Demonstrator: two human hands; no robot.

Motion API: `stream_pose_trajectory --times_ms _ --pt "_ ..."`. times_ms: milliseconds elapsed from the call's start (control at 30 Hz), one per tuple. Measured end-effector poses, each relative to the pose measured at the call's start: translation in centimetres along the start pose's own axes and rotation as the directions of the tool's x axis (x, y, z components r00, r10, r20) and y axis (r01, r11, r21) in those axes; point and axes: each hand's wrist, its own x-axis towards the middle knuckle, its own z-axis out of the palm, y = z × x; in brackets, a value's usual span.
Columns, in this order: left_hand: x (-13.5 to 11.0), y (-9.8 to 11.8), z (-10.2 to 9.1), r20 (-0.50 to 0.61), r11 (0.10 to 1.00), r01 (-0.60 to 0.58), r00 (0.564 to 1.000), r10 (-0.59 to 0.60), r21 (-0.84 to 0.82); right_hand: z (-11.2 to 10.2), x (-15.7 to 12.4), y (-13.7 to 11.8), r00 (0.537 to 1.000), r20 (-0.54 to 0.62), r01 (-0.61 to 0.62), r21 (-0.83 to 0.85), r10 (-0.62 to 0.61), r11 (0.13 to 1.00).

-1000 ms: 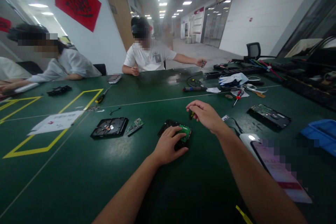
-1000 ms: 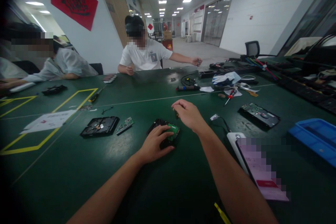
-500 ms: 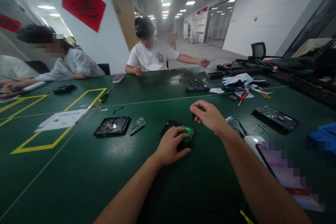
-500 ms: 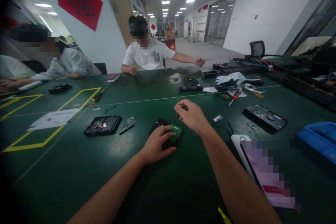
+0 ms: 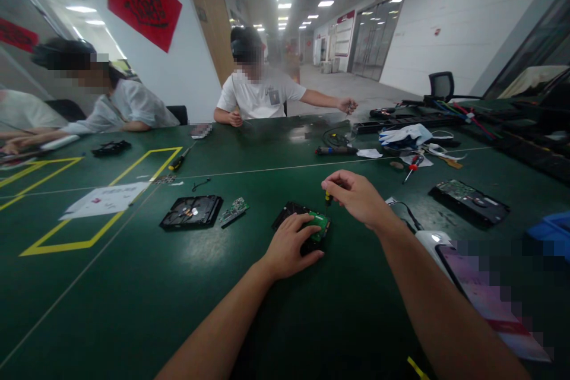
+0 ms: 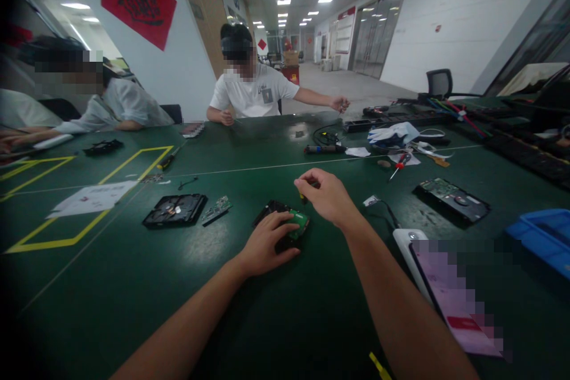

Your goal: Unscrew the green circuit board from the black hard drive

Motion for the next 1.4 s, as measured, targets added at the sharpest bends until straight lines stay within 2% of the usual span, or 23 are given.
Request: stream_pose_trajectory --times_ms 133,233,367,467,667,1000,1167,1300,1400 --pt "0.02 0.03 -0.09 0.002 1.000 -0.002 1.000 0.002 -0.005 -0.19 -0.25 -0.40 0.999 0.039 0.011 -0.048 -0.009 0.999" --pt "0.03 -0.02 -0.07 -0.001 1.000 -0.003 1.000 0.003 -0.006 -0.23 -0.27 -0.28 0.998 0.067 -0.015 0.006 0.014 1.000" --pt "0.01 -0.13 0.02 0.003 1.000 -0.001 1.000 0.001 0.000 -0.08 -0.09 0.21 0.999 0.024 -0.036 0.033 0.035 0.999" --pt "0.00 -0.14 0.03 0.006 1.000 -0.003 1.000 0.003 0.000 -0.05 -0.05 0.17 0.999 0.000 -0.043 -0.005 0.043 0.999" --pt "-0.02 -0.06 -0.03 0.005 1.000 0.000 1.000 0.000 0.001 -0.38 -0.17 -0.22 0.999 0.033 0.014 -0.121 -0.010 0.993" --pt "0.02 -0.01 -0.18 0.000 1.000 -0.012 1.000 0.012 -0.001 -0.18 0.13 -0.07 0.995 0.035 -0.095 0.013 0.094 0.995" --pt "0.15 0.21 -0.41 -0.001 1.000 -0.002 1.000 0.002 0.000 -0.33 0.05 -0.11 0.998 0.064 -0.026 -0.031 0.028 0.999" --pt "0.20 0.23 -0.51 0.010 1.000 -0.008 1.000 0.008 -0.004 -0.47 0.17 0.26 1.000 -0.027 0.004 -0.081 -0.006 0.997" --pt "0.22 0.08 -0.41 0.008 1.000 -0.012 1.000 0.012 -0.015 -0.59 0.19 0.06 0.999 -0.039 0.020 -0.153 -0.026 0.988"
